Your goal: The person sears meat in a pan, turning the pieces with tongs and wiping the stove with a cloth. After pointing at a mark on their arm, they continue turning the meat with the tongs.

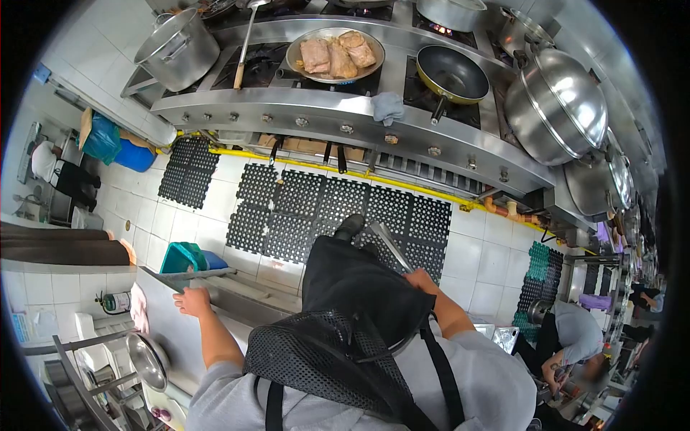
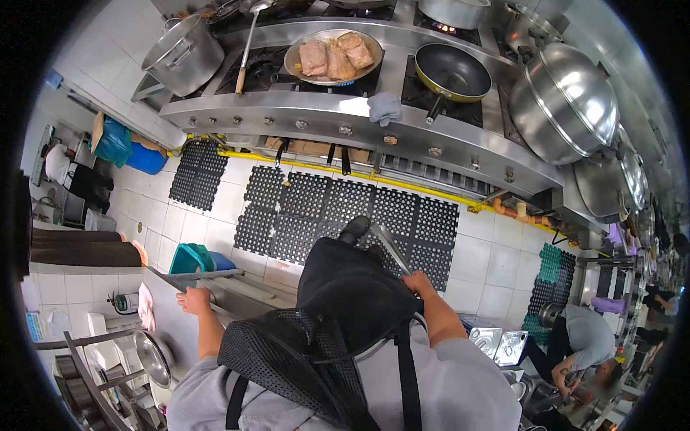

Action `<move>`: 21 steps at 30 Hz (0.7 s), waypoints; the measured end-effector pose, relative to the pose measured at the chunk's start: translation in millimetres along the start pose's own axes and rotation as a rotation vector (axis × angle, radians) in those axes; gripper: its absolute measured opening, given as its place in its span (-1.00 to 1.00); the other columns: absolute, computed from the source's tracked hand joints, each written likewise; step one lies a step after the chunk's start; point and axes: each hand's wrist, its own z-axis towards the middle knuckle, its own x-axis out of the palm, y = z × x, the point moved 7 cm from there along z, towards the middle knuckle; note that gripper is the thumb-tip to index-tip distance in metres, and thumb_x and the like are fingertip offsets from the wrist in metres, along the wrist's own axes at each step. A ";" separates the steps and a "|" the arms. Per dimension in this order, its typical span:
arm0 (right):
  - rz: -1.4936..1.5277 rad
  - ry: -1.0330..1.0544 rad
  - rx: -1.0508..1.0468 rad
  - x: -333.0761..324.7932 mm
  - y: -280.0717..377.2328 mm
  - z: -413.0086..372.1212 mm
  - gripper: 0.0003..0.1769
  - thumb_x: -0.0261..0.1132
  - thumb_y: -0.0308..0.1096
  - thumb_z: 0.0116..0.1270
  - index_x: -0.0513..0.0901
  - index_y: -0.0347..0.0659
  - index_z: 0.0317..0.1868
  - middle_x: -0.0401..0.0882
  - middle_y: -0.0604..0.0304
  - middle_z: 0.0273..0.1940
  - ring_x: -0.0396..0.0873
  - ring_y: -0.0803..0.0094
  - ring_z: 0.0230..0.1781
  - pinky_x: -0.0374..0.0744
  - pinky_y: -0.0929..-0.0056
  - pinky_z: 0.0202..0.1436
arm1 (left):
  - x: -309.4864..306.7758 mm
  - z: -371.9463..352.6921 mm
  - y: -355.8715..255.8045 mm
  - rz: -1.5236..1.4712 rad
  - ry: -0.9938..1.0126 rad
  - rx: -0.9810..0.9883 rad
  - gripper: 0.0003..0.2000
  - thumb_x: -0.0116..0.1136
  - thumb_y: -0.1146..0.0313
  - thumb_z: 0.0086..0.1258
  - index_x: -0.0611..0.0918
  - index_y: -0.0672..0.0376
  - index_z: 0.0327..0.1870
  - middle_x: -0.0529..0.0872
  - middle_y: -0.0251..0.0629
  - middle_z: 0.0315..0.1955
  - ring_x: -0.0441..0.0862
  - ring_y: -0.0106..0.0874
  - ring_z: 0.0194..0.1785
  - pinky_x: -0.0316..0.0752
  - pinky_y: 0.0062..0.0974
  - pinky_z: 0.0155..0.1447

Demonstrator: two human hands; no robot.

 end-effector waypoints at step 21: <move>0.049 -0.018 0.086 15.5 -27.7 23.8 -0.41 0.33 0.12 0.20 0.78 -0.37 -0.21 0.75 -0.20 -0.15 0.73 0.01 -0.08 0.63 0.18 0.09 | -2.2 0.1 -1.5 -0.003 0.053 0.008 -0.63 0.21 0.09 0.23 0.73 0.11 -0.04 0.44 0.00 0.16 0.47 -0.03 0.17 0.47 -0.05 0.15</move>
